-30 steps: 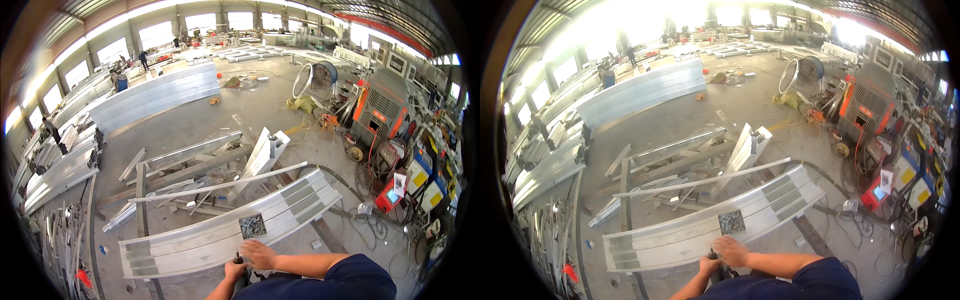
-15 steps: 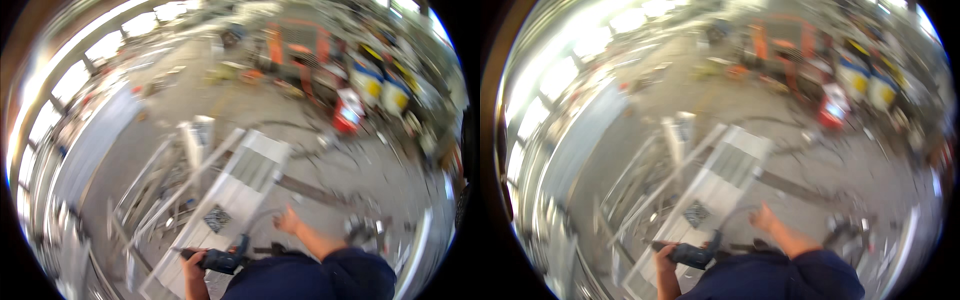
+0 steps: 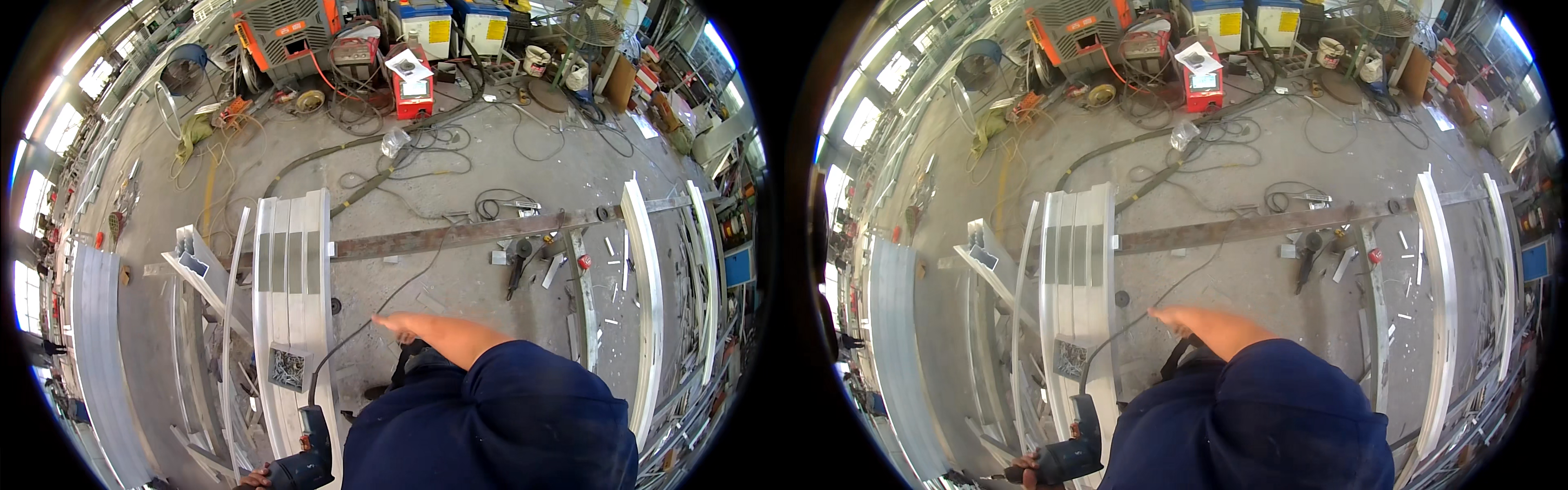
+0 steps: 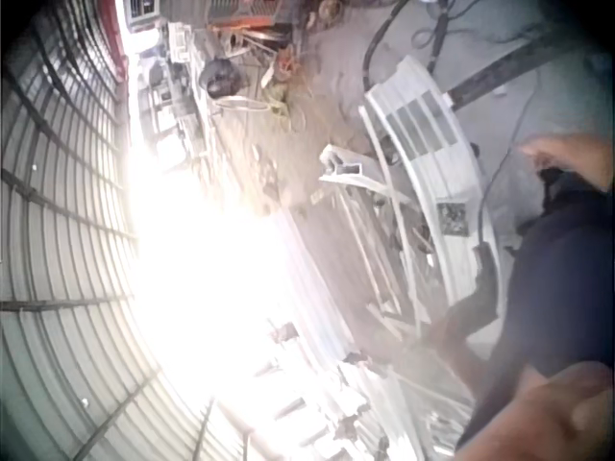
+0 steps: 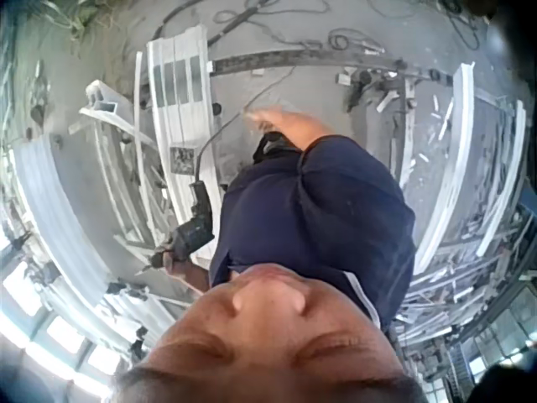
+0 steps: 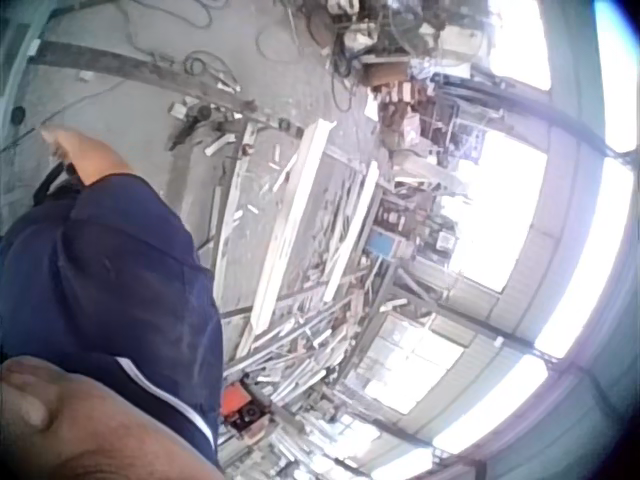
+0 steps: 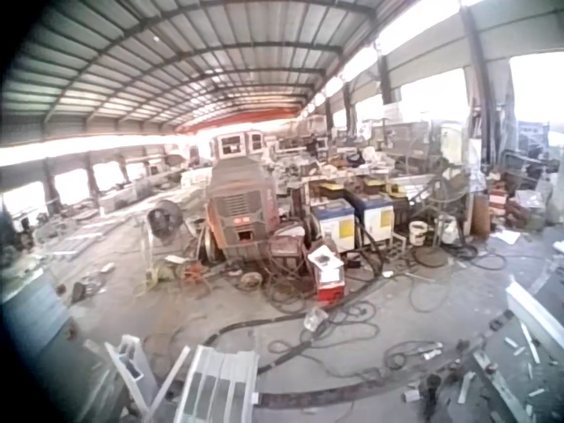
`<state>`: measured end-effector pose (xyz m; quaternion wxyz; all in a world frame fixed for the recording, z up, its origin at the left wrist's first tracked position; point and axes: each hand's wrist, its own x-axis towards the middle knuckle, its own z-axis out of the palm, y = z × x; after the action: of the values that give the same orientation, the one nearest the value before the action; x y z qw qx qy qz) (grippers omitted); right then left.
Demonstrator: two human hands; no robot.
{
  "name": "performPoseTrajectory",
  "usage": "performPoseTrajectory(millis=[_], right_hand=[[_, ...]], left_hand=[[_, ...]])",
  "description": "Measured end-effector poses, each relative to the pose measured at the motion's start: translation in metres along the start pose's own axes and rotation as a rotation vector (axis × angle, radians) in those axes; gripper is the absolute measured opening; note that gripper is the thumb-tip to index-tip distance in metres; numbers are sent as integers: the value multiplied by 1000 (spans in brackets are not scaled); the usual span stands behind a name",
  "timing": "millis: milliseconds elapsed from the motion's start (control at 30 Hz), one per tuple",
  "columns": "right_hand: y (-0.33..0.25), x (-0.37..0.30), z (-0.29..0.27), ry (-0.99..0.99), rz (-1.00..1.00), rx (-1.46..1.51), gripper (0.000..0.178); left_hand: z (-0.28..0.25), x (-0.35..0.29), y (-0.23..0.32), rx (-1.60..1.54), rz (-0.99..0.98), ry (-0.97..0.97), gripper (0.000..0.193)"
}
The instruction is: The person positions a long metal frame on a workbench, retrieves a corded drill, and drills holes into the frame while holding it steady. They then place a transparent panel into the frame and continue drilling to secure it.
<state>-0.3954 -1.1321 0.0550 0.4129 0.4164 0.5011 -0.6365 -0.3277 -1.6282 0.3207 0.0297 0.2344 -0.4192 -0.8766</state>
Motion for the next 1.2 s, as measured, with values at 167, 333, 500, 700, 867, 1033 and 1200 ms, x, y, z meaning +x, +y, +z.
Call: performPoseTrajectory(millis=[167, 333, 500, 700, 867, 1033, 1200], right_hand=[[-13, 45, -40, -248, -322, 1178, 67], [-86, -14, -119, -113, -611, 1394, 48], [-91, -51, -227, 321, -581, 1564, 42], [-27, -113, -315, 515, -608, 1588, 39], [-51, -169, -334, 503, -952, 1238, 23], [-155, -335, -283, 244, -1438, 756, 31], [-227, -446, -228, 31, -1542, 586, 21]], left_hand=[[69, -30, 7, -567, -96, 96, 24], [49, -29, 2, 44, 200, 95, 26], [39, -13, -9, 203, 250, 85, 26], [37, -11, -9, 294, 308, 100, 26], [26, -13, -4, 346, 355, 135, 27], [16, -19, 1, 388, 401, 189, 27], [1, -19, 6, 383, 448, 230, 27]])
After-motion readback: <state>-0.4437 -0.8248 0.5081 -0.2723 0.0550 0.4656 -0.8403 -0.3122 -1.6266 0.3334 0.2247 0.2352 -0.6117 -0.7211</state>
